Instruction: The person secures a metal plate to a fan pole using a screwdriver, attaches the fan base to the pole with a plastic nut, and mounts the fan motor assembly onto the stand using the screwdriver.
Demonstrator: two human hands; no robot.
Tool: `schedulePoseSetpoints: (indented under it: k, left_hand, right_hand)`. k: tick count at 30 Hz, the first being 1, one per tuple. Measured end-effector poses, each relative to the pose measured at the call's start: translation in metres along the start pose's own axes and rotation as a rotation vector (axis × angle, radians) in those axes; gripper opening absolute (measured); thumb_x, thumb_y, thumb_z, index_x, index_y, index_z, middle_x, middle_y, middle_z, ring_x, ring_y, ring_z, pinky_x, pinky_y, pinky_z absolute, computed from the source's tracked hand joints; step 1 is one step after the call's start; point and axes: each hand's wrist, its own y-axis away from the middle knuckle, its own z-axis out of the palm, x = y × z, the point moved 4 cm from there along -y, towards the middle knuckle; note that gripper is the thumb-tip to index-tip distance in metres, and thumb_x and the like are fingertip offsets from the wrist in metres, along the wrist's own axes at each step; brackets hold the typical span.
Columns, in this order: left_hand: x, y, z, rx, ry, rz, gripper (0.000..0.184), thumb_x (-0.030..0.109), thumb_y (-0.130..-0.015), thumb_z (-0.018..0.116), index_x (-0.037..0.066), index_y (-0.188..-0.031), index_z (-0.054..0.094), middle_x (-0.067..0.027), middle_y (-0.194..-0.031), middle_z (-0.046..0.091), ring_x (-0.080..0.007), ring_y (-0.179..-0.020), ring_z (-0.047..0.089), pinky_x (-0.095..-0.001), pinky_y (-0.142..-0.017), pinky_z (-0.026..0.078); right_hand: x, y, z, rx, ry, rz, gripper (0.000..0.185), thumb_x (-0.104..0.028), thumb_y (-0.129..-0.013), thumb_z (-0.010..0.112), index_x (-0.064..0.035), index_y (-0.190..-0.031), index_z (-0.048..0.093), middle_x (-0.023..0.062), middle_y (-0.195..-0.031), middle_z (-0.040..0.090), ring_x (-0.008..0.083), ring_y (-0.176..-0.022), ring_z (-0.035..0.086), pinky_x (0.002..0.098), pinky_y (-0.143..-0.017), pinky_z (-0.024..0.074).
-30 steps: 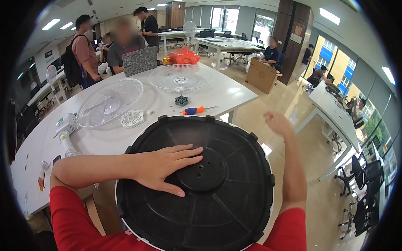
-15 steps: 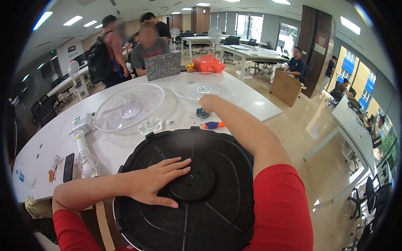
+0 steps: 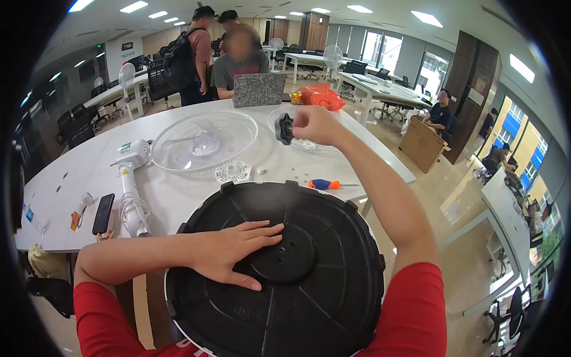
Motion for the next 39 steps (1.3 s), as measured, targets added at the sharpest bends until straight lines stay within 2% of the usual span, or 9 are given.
schedulePoseSetpoints:
  k: [1,7,12,15,18,24,33,36,39]
  left_hand:
    - [0.002,0.001,0.003,-0.003,0.016,-0.005,0.104,0.063,-0.094,0.071,-0.007,-0.160,0.032,-0.0242,-0.175,0.017,-0.0449,-0.161,0.018,-0.0510,-0.131,0.024]
    - [-0.009,-0.013,-0.004,0.326,0.499,-0.105,0.098,0.050,-0.088,0.086,-0.008,-0.145,0.032,-0.0317,-0.135,0.065,-0.0384,-0.124,0.067,-0.0434,-0.112,0.049]
    - [0.016,-0.029,-0.008,0.331,0.649,-0.016,0.085,0.042,-0.088,0.090,-0.003,-0.141,0.039,-0.0229,-0.118,0.069,-0.0270,-0.105,0.070,-0.0387,-0.097,0.056]
    - [0.041,-0.031,-0.017,0.143,0.536,-0.124,0.075,0.021,-0.088,0.091,0.002,-0.142,0.042,-0.0149,-0.126,0.065,-0.0212,-0.119,0.066,-0.0390,-0.105,0.054]
    - [0.037,-0.037,-0.006,0.219,0.772,0.037,0.077,0.031,-0.084,0.094,0.001,-0.138,0.049,-0.0159,-0.119,0.069,-0.0211,-0.112,0.069,-0.0357,-0.099,0.056]
    - [0.040,-0.046,-0.002,0.184,0.639,0.102,0.090,0.034,-0.082,0.095,-0.001,-0.150,0.048,-0.0180,-0.124,0.070,-0.0237,-0.115,0.069,-0.0393,-0.106,0.054]
    - [0.052,-0.042,-0.003,0.141,0.700,0.057,0.093,0.022,-0.084,0.094,-0.001,-0.158,0.043,-0.0194,-0.134,0.066,-0.0209,-0.121,0.066,-0.0407,-0.107,0.053]
    - [0.050,-0.042,0.001,0.187,0.590,0.111,0.097,0.023,-0.082,0.095,-0.002,-0.159,0.041,-0.0209,-0.138,0.065,-0.0249,-0.127,0.066,-0.0416,-0.110,0.052]
    - [0.050,-0.038,0.002,0.136,0.485,0.112,0.113,0.025,-0.076,0.099,0.001,-0.164,0.031,-0.0204,-0.149,0.058,-0.0308,-0.138,0.059,-0.0465,-0.120,0.046]
  right_hand:
    - [-0.024,0.031,0.005,0.012,-0.374,0.060,0.007,-0.002,-0.085,0.070,-0.0045,-0.081,0.065,0.0058,-0.086,0.073,0.0188,-0.082,0.072,0.0343,-0.074,0.0578]
    - [-0.075,0.166,0.061,-0.182,-0.637,0.133,0.017,0.004,-0.087,0.075,-0.0025,-0.080,0.062,-0.0021,-0.084,0.067,0.0062,-0.080,0.060,0.0258,-0.073,0.0487]
    - [-0.084,0.207,0.075,-0.170,-0.749,0.229,0.015,0.004,-0.089,0.079,-0.0022,-0.083,0.067,-0.0014,-0.089,0.071,0.0069,-0.085,0.065,0.0256,-0.079,0.0528]
    - [-0.085,0.227,0.074,-0.213,-0.664,0.323,0.012,0.002,-0.089,0.082,-0.0021,-0.088,0.071,0.0009,-0.095,0.075,0.0087,-0.089,0.069,0.0264,-0.086,0.0558]
    - [-0.093,0.239,0.058,-0.184,-0.516,0.193,0.020,-0.003,-0.088,0.085,-0.0048,-0.102,0.070,-0.0007,-0.093,0.072,0.0071,-0.086,0.066,0.0261,-0.082,0.0537]
    - [-0.138,0.248,0.027,-0.128,-0.316,-0.111,0.036,-0.009,-0.090,0.084,-0.0033,-0.122,0.068,0.0097,-0.126,0.059,0.0191,-0.113,0.062,0.0334,-0.097,0.0532]
    - [-0.144,0.259,0.030,-0.134,-0.174,-0.148,0.034,-0.011,-0.082,0.090,-0.0007,-0.109,0.071,0.0160,-0.134,0.063,0.0224,-0.113,0.067,0.0336,-0.091,0.0584]
    - [-0.154,0.260,0.025,-0.160,-0.057,-0.184,0.034,-0.015,-0.081,0.088,-0.0007,-0.106,0.070,0.0132,-0.126,0.068,0.0215,-0.099,0.069,0.0325,-0.085,0.0599]
    - [-0.150,0.263,0.020,-0.225,-0.012,-0.132,0.035,-0.013,-0.078,0.087,-0.0022,-0.107,0.070,0.0174,-0.136,0.067,0.0240,-0.109,0.070,0.0341,-0.090,0.0579]
